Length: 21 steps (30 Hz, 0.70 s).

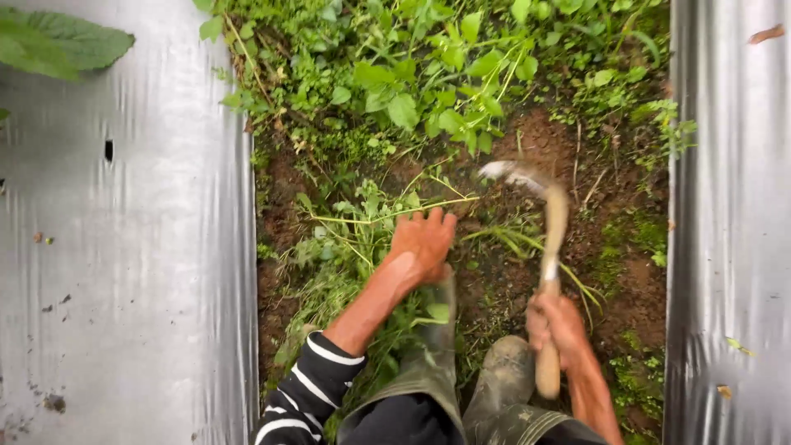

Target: Weeding a garden bed by cutting plants with a sickle and pulling them out by hand

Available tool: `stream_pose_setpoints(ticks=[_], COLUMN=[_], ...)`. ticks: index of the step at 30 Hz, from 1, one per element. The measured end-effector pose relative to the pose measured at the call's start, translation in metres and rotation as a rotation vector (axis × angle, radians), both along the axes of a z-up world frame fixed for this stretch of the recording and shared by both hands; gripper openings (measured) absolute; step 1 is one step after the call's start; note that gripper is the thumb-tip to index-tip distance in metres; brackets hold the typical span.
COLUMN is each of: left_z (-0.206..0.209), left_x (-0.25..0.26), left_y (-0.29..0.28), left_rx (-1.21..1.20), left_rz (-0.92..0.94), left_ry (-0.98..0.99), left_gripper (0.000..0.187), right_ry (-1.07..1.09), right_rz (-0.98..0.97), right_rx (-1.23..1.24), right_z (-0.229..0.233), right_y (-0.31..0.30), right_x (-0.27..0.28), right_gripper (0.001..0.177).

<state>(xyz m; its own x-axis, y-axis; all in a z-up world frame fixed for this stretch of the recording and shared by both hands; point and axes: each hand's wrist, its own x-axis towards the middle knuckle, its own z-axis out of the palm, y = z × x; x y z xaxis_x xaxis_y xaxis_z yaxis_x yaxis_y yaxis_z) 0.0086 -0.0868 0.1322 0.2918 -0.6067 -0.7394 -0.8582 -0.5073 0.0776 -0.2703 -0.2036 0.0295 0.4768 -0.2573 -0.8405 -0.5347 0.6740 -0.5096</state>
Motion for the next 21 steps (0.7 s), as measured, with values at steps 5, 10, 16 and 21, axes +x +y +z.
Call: stream_pose_setpoints(ticks=[5,10,16,21], left_z=[-0.048,-0.113,-0.047,-0.012], left_x=[-0.023,-0.045,-0.045,-0.034], left_y=[-0.047,-0.036,-0.068,-0.167], left_rx=[-0.379,-0.337,0.08,-1.265], left_rz=[-0.136,-0.143,-0.301,-0.212], left_ry=[-0.142,-0.115,0.138,-0.211], left_gripper=[0.074,0.076,0.04,0.058], right_ry=[0.053,0.069,-0.036,-0.124], right_rz=[0.039,0.127,-0.197,-0.403], right_rx=[0.006,-0.632,-1.054,-1.051], right_z=[0.011,0.051,0.076,0.09], right_y=[0.027,-0.006,-0.014,-0.018], right_x=[-0.007,0.02,0.033,0.042], right_gripper=[0.014,0.034,0.035,0.031])
